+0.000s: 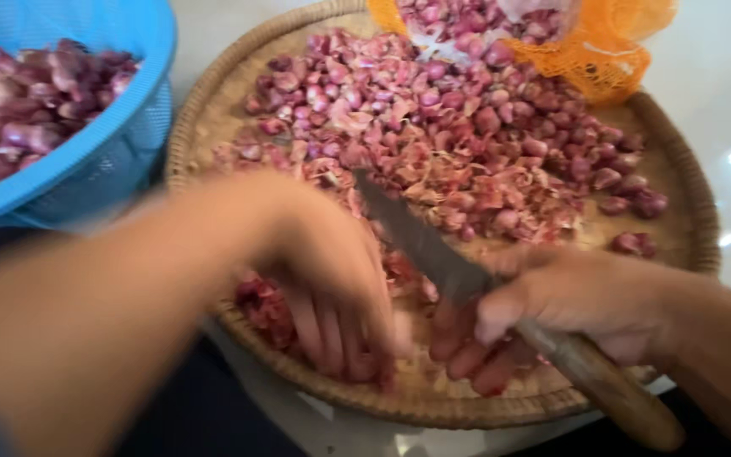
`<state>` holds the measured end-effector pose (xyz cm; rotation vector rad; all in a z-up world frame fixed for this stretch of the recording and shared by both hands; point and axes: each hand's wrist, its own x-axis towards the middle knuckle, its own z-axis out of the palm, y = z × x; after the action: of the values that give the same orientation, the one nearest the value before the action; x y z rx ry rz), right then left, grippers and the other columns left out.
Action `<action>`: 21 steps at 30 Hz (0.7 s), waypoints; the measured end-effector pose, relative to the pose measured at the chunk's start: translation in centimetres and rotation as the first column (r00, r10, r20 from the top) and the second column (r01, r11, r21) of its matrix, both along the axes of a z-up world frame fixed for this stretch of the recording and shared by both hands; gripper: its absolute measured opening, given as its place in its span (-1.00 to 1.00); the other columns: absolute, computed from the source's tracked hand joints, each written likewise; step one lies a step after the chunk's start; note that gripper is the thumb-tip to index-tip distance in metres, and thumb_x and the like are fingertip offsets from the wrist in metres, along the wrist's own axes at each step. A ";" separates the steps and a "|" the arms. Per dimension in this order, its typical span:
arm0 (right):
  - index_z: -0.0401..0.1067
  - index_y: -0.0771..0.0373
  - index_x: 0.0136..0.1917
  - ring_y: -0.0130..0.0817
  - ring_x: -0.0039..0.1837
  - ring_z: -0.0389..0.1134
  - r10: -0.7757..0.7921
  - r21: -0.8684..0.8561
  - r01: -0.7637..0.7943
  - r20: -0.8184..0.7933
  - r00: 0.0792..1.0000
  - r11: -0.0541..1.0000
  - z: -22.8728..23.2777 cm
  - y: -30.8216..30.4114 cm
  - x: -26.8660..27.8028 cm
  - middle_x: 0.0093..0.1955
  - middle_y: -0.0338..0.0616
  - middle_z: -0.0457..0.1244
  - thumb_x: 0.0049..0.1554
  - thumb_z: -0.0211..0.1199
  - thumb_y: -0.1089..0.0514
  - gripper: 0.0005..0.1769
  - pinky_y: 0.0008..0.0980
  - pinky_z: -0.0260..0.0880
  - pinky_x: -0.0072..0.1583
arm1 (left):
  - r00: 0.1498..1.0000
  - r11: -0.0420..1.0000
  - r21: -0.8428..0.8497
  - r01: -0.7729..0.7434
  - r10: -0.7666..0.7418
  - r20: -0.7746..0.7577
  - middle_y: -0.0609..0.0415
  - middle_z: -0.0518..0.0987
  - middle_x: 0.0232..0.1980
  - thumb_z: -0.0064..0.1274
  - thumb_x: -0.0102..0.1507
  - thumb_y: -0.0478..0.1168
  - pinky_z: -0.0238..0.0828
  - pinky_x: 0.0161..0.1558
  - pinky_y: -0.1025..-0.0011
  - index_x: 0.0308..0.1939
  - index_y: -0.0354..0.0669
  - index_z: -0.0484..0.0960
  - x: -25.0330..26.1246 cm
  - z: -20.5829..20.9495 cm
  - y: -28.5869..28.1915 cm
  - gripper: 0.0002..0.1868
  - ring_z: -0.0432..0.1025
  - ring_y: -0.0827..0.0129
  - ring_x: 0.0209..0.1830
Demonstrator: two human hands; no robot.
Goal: The person peels small red shallots one by one using a knife, removing the outer skins and placing the peeled shallots on a woven tray. The peeled skins accumulate on the tray as the task continues.
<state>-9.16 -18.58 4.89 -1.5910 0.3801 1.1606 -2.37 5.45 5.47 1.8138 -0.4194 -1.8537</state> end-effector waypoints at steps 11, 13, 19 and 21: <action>0.32 0.31 0.28 -0.31 0.25 0.41 -0.644 0.124 0.696 0.519 0.562 0.708 1.1 -2.0 2.3 0.31 -0.06 0.33 0.17 0.02 0.41 -0.60 -0.38 0.41 0.18 | 0.260 0.889 -0.292 -0.353 0.393 0.882 -0.05 0.70 0.09 0.05 0.26 -0.28 0.59 0.12 0.28 0.07 -0.06 0.72 3.7 0.6 -3.1 -0.69 0.65 0.19 0.00; 0.28 0.35 0.29 -0.25 0.26 0.43 -0.685 0.139 0.742 0.523 0.507 0.656 2.1 -2.0 2.6 0.33 0.01 0.33 0.20 -0.03 0.38 -0.61 -0.28 0.43 0.19 | 0.368 0.843 -0.230 -0.487 0.437 0.821 -0.13 0.72 0.08 0.08 0.32 -0.23 0.56 0.18 0.24 0.11 -0.16 0.72 2.6 3.1 -2.5 -0.70 0.65 0.13 0.05; 0.37 0.51 0.21 -0.02 0.11 0.41 -0.239 -0.217 0.279 0.192 0.952 0.936 3.9 -1.4 2.0 0.18 0.26 0.39 0.15 0.08 0.37 -0.64 -0.09 0.47 0.12 | 0.823 0.881 0.251 0.400 -0.466 0.325 0.08 0.79 0.12 0.18 0.24 0.05 0.44 0.17 0.21 0.15 0.12 0.78 -2.4 3.0 -2.6 -0.58 0.59 0.25 0.13; 0.37 0.53 0.18 0.03 0.10 0.43 -0.110 -0.363 0.126 0.066 0.992 0.923 2.6 -1.1 1.2 0.13 0.25 0.35 0.12 0.09 0.43 -0.66 -0.13 0.48 0.14 | 0.686 0.838 0.340 0.427 -0.546 0.481 0.13 0.75 0.11 0.29 0.19 0.00 0.45 0.15 0.22 0.17 0.15 0.75 -1.3 0.4 -3.1 -0.55 0.57 0.29 0.10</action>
<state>-7.92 -19.66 7.48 -1.8838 0.6866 0.9989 -3.64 2.33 5.91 2.5978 -1.0616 -1.6712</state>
